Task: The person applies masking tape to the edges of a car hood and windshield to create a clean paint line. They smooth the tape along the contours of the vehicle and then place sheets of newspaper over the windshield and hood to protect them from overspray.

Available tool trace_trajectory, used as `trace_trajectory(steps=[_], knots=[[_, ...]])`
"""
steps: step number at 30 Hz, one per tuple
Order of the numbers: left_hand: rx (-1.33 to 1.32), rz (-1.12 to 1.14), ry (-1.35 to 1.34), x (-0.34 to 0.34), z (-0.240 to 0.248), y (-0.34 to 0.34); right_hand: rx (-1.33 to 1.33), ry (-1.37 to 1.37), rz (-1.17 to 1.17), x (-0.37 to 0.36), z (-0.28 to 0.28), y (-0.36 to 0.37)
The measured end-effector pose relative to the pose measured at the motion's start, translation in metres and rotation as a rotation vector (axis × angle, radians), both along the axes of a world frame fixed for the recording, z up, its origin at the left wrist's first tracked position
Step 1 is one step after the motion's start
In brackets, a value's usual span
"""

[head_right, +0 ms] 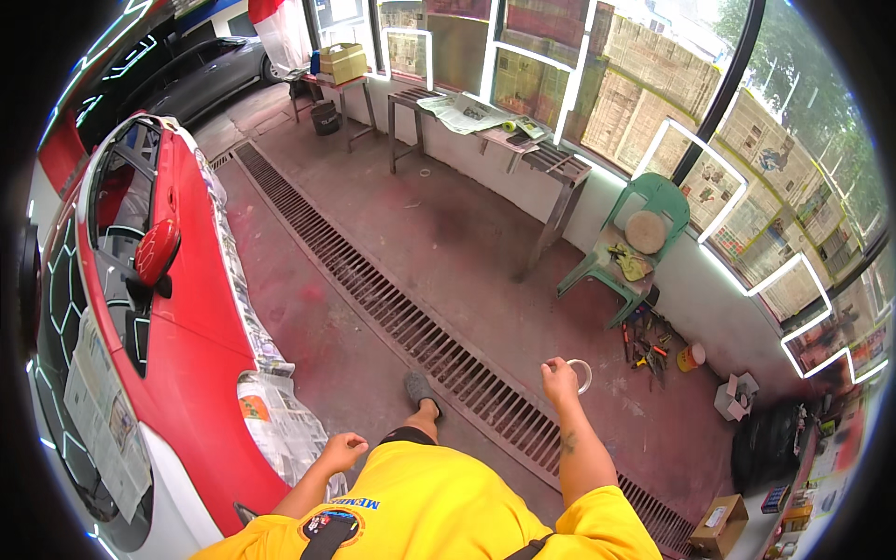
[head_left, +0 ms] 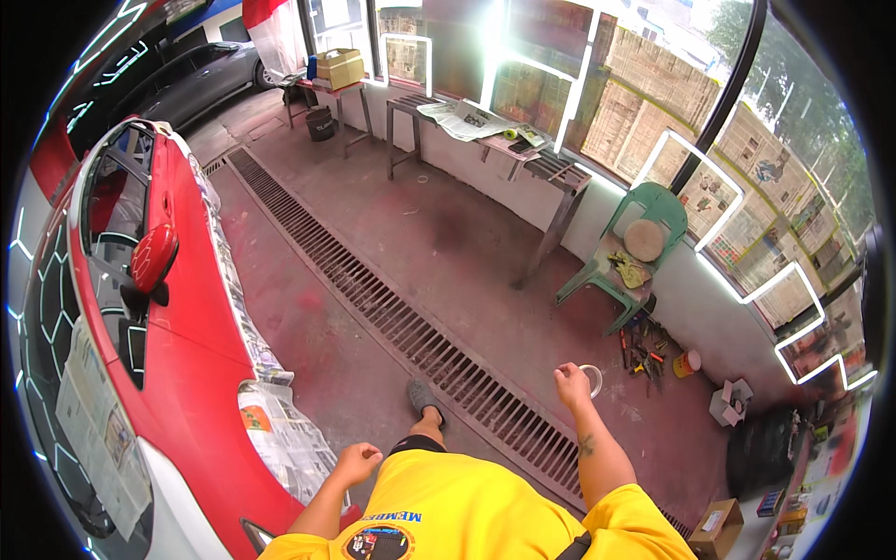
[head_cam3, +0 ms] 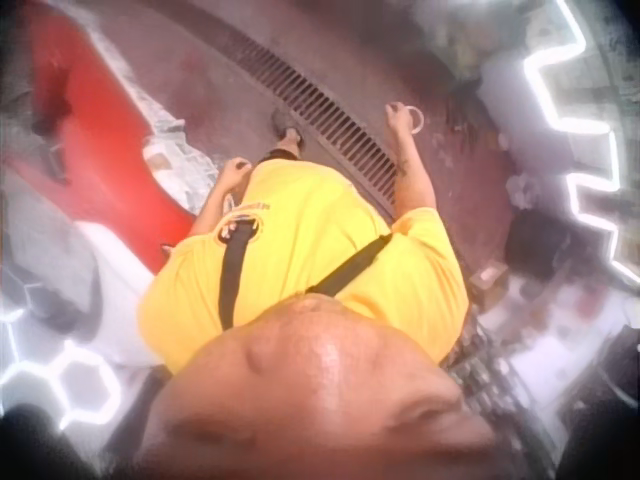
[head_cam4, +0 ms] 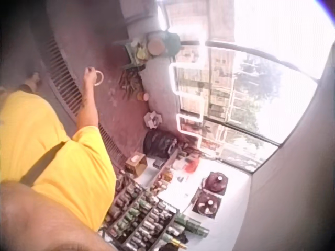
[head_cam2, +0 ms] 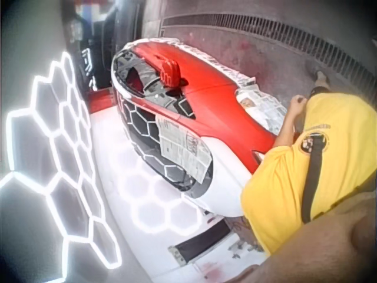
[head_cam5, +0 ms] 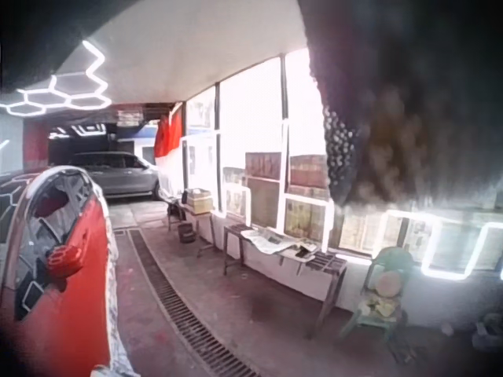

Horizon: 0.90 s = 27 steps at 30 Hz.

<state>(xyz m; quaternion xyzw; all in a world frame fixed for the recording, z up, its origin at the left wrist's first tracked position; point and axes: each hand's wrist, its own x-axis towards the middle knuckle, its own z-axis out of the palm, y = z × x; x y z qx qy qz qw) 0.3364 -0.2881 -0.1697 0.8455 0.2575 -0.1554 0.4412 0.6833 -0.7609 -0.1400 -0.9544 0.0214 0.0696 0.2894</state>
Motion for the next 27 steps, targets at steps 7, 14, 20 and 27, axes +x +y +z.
trace_trajectory(steps=[7,14,20,27], knots=[[0.126,0.207,-0.273,0.290,0.046,0.134,-0.242,0.490,-0.016,0.067,-0.059,0.038],[0.043,0.028,-0.400,0.590,0.125,0.190,-0.324,0.779,-0.200,0.108,-0.149,0.018],[-0.423,0.053,-0.394,0.820,0.092,0.208,-0.278,0.864,-0.243,0.318,-0.151,0.098],[0.123,-0.113,-0.375,1.062,0.092,0.182,0.005,0.159,-0.115,0.667,-0.070,0.194]])
